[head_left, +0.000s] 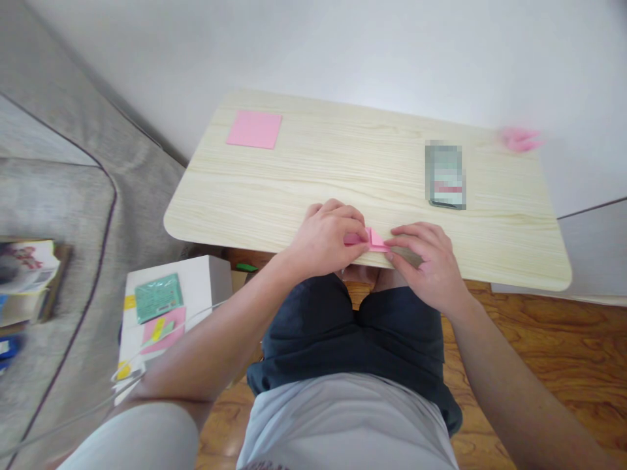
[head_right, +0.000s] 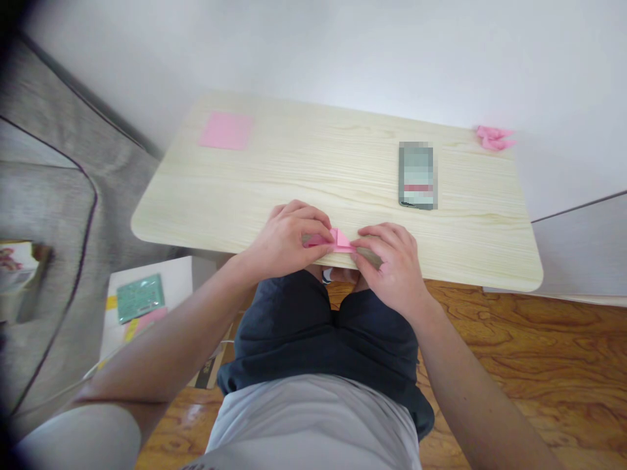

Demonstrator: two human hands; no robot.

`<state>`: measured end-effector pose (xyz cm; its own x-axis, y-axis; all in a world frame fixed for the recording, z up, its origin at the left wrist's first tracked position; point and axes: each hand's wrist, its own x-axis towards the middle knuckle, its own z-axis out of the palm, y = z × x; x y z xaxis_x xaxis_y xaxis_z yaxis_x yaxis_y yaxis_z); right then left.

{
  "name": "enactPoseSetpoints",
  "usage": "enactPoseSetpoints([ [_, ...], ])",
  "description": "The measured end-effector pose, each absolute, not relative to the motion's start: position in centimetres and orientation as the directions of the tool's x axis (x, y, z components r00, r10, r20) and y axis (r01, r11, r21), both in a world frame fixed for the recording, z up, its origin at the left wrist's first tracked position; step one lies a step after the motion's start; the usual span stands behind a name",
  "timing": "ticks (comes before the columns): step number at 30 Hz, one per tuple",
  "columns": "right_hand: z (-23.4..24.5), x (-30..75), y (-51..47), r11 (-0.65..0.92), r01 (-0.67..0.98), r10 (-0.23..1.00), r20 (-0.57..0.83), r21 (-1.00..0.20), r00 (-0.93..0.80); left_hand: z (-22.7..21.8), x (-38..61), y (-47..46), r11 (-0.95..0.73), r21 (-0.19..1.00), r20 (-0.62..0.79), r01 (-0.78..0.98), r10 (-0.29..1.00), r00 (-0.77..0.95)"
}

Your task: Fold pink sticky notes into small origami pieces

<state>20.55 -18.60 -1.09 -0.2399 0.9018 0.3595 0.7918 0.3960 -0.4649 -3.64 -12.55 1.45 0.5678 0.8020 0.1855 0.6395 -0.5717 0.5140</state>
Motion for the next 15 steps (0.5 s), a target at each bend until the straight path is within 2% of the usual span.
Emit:
enactPoseSetpoints([
  [15,-0.88,21.1,-18.26,0.406,0.777,0.906,0.325,-0.482,-0.272,1.39,-3.67,-12.37,-0.564,0.523,0.168,0.639,0.804,0.571],
])
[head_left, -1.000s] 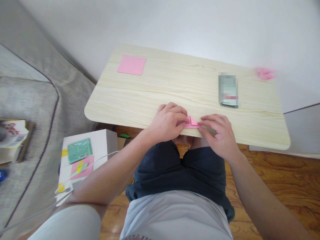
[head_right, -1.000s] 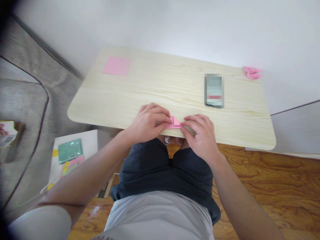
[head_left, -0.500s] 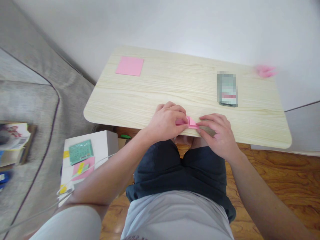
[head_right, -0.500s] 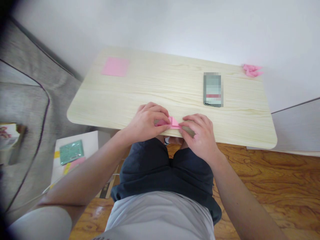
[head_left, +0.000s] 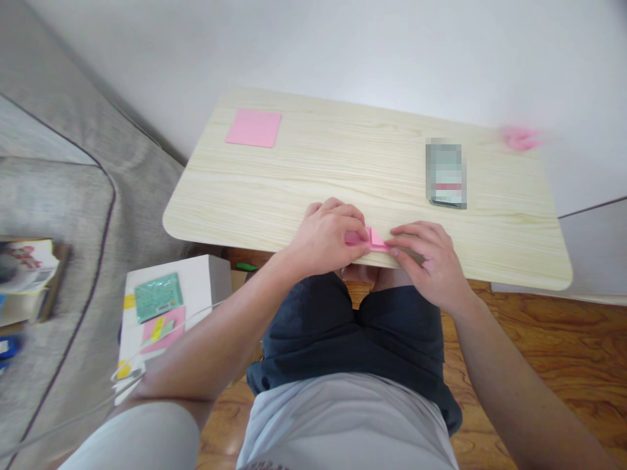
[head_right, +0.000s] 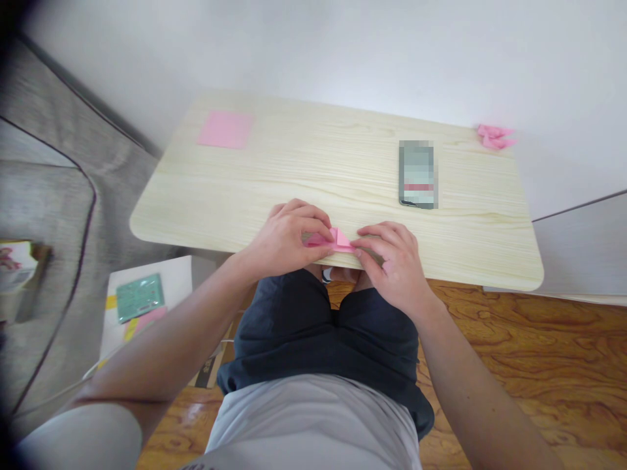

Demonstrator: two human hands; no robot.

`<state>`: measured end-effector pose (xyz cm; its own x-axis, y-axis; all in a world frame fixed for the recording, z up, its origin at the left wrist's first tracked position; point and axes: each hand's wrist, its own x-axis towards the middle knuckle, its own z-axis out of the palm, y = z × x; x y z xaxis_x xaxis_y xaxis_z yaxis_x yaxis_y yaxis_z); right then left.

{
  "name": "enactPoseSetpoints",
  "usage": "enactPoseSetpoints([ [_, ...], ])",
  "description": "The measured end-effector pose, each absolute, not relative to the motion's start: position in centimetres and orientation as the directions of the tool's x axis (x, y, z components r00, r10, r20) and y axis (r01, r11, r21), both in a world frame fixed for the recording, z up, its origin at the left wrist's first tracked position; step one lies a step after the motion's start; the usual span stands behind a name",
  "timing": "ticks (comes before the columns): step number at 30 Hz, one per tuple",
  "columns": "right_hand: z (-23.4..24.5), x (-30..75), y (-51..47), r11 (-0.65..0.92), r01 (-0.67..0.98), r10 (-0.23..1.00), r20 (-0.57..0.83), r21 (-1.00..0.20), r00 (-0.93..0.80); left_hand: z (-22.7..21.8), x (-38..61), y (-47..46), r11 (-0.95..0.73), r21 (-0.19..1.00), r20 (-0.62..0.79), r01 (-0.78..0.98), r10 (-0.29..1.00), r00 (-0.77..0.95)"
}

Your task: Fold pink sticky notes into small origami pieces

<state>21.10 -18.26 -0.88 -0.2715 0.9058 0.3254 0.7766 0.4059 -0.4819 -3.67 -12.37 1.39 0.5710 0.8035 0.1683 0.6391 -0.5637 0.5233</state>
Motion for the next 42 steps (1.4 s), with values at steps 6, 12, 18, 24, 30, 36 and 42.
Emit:
enactPoseSetpoints([
  [6,-0.82,21.26,-18.15,0.426,0.77,0.898,0.326,-0.475,-0.295,1.32,-3.71,-12.37,-0.565,0.528,0.177,0.634,0.804,0.568],
  [12,-1.0,21.11,-18.15,0.414,0.775,0.901,0.336,-0.477,-0.275,1.34,-3.6,-12.63,-0.552,0.535,0.187,0.639,0.816,0.548],
  [18,-1.04,20.9,-18.13,0.408,0.774,0.902,0.346,-0.484,-0.26,1.2,-3.45,-12.93,-0.55,0.522,0.204,0.652,0.823,0.531],
  [24,-0.94,20.73,-18.16,0.404,0.773,0.903,0.35,-0.488,-0.251,1.1,-3.43,-12.91,-0.548,0.521,0.203,0.654,0.824,0.529],
  [30,-1.09,20.6,-18.26,0.402,0.777,0.9,0.363,-0.483,-0.24,1.33,-3.27,-13.02,-0.536,0.527,0.195,0.66,0.832,0.519],
  [36,-1.18,20.44,-18.47,0.408,0.788,0.893,0.38,-0.46,-0.241,1.36,-3.17,-13.08,-0.535,0.52,0.2,0.666,0.834,0.515],
  [42,-1.27,20.35,-18.41,0.415,0.784,0.888,0.391,-0.461,-0.24,1.22,-3.13,-13.07,-0.538,0.505,0.205,0.675,0.835,0.511],
])
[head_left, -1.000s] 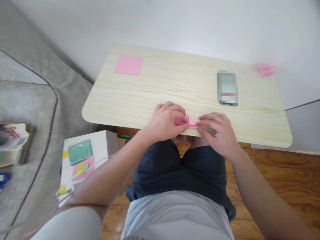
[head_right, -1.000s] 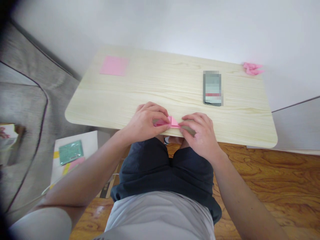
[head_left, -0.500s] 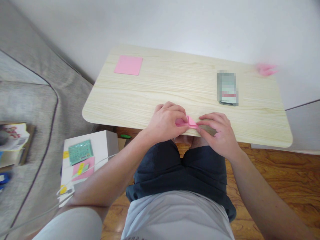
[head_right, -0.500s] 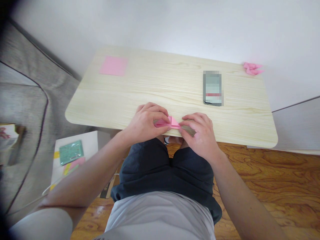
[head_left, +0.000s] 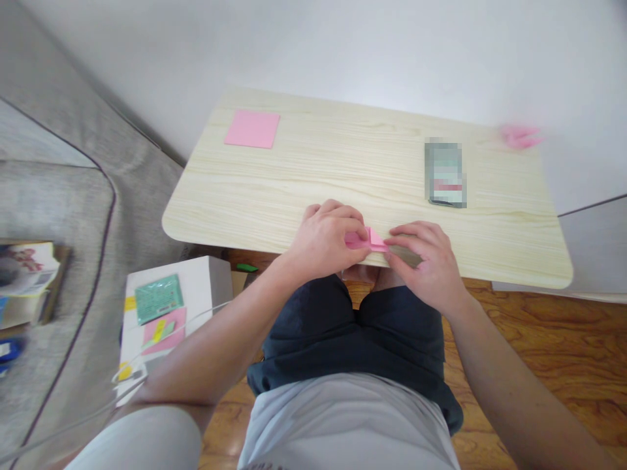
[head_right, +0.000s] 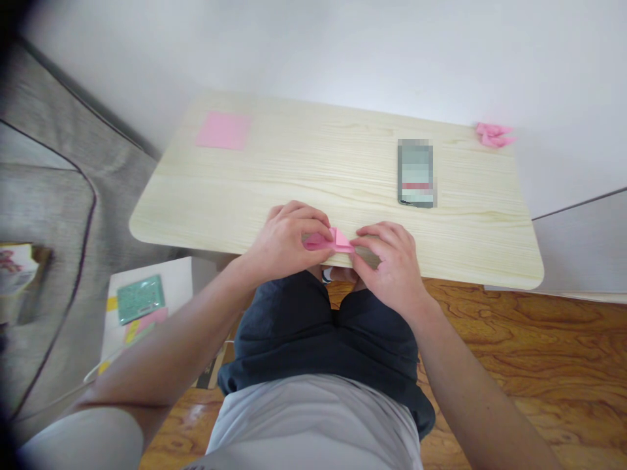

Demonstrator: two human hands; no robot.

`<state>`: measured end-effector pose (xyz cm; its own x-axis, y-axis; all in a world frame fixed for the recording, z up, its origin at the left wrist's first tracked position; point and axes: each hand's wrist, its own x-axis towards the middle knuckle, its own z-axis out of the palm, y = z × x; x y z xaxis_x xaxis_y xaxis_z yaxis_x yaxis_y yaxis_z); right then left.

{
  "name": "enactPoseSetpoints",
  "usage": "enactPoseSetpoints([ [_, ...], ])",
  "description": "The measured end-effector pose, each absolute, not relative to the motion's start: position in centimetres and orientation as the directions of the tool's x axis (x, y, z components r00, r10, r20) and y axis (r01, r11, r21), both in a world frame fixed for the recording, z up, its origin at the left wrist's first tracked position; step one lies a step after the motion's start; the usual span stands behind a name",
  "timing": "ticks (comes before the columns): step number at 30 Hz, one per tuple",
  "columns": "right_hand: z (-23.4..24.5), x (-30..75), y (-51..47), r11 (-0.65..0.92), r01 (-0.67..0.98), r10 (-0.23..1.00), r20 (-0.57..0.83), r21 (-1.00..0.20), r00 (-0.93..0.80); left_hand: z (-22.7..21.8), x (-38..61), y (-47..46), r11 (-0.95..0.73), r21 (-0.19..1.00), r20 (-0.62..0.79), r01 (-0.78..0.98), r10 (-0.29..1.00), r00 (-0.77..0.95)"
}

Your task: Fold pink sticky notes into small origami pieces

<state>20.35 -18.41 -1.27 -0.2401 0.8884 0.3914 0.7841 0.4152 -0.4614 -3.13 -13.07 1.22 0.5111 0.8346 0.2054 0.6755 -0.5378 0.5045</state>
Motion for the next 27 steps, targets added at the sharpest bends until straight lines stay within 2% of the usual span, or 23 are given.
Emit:
enactPoseSetpoints([
  [11,-1.3,19.9,-18.6,0.394,0.796,0.89,0.406,-0.459,-0.207,1.3,-3.0,-13.2,-0.541,0.493,0.221,0.681,0.835,0.503],
  [27,-1.9,17.5,-19.4,0.281,0.829,0.889,0.458,-0.484,-0.035,1.6,-2.7,-13.3,-0.522,0.487,0.203,0.7,0.847,0.491],
])
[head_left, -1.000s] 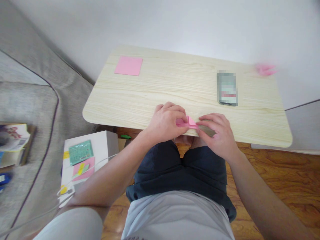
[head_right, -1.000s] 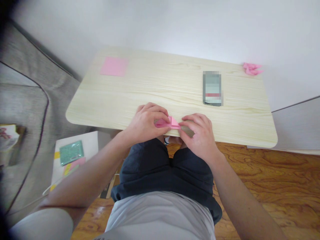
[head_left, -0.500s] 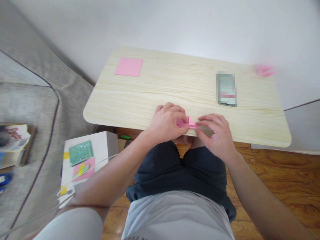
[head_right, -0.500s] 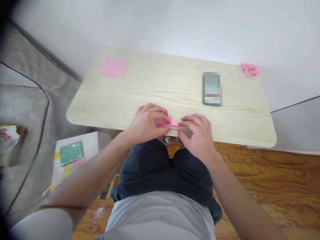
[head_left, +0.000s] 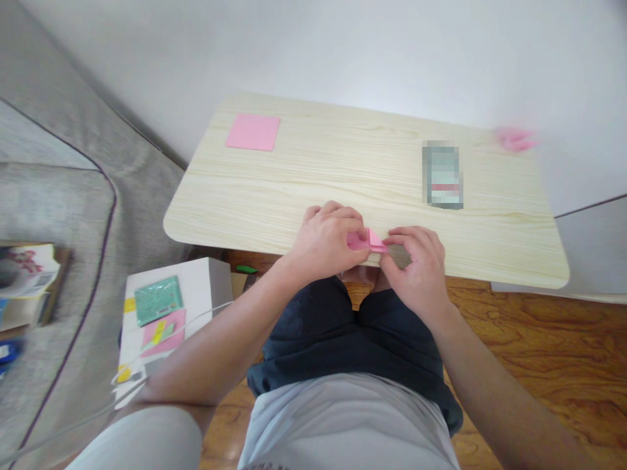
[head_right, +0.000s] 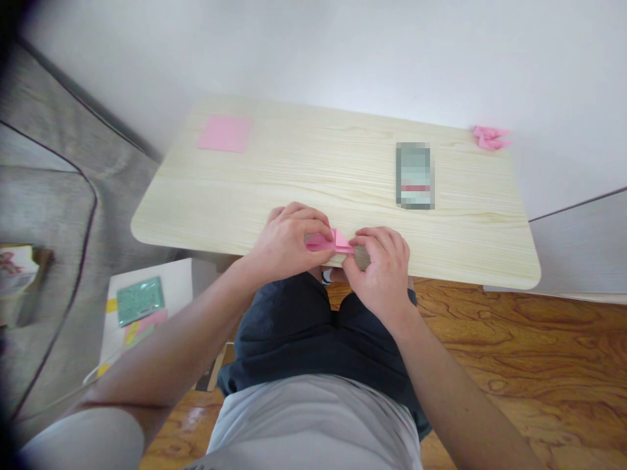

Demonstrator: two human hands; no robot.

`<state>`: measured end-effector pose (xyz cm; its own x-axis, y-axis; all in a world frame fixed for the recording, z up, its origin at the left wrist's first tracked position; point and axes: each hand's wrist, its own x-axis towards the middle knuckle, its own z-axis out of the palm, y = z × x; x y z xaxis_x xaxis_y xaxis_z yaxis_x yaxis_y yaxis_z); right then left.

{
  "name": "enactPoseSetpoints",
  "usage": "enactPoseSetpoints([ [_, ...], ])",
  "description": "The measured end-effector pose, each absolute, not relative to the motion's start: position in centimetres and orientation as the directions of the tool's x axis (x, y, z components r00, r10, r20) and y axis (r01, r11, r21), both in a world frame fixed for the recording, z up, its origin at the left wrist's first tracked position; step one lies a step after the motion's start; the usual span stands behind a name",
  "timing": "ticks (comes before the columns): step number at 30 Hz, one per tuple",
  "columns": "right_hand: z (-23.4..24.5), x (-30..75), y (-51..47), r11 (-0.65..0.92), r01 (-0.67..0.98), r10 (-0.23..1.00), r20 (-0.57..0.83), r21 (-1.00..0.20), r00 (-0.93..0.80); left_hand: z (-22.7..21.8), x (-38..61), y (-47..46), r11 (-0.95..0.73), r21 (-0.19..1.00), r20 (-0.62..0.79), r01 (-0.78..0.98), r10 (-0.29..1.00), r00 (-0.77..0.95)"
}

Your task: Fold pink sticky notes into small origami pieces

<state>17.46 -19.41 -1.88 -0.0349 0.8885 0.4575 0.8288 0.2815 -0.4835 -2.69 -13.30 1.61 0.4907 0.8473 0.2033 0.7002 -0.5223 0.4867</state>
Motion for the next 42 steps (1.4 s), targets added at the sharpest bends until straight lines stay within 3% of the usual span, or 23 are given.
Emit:
enactPoseSetpoints([
  [15,-1.5,17.6,-19.4,0.266,0.817,0.903,0.429,-0.512,-0.025,1.3,-2.7,-13.6,-0.557,0.459,0.252,0.692,0.828,0.5],
  [30,-0.6,20.0,-18.6,0.331,0.757,0.932,0.321,-0.563,-0.168,1.3,-3.0,-13.8,-0.555,0.484,0.245,0.676,0.828,0.504],
  [42,-1.1,19.4,-18.5,0.38,0.778,0.901,0.392,-0.5,-0.188,0.6,-3.0,-14.0,-0.579,0.469,0.284,0.667,0.814,0.507],
])
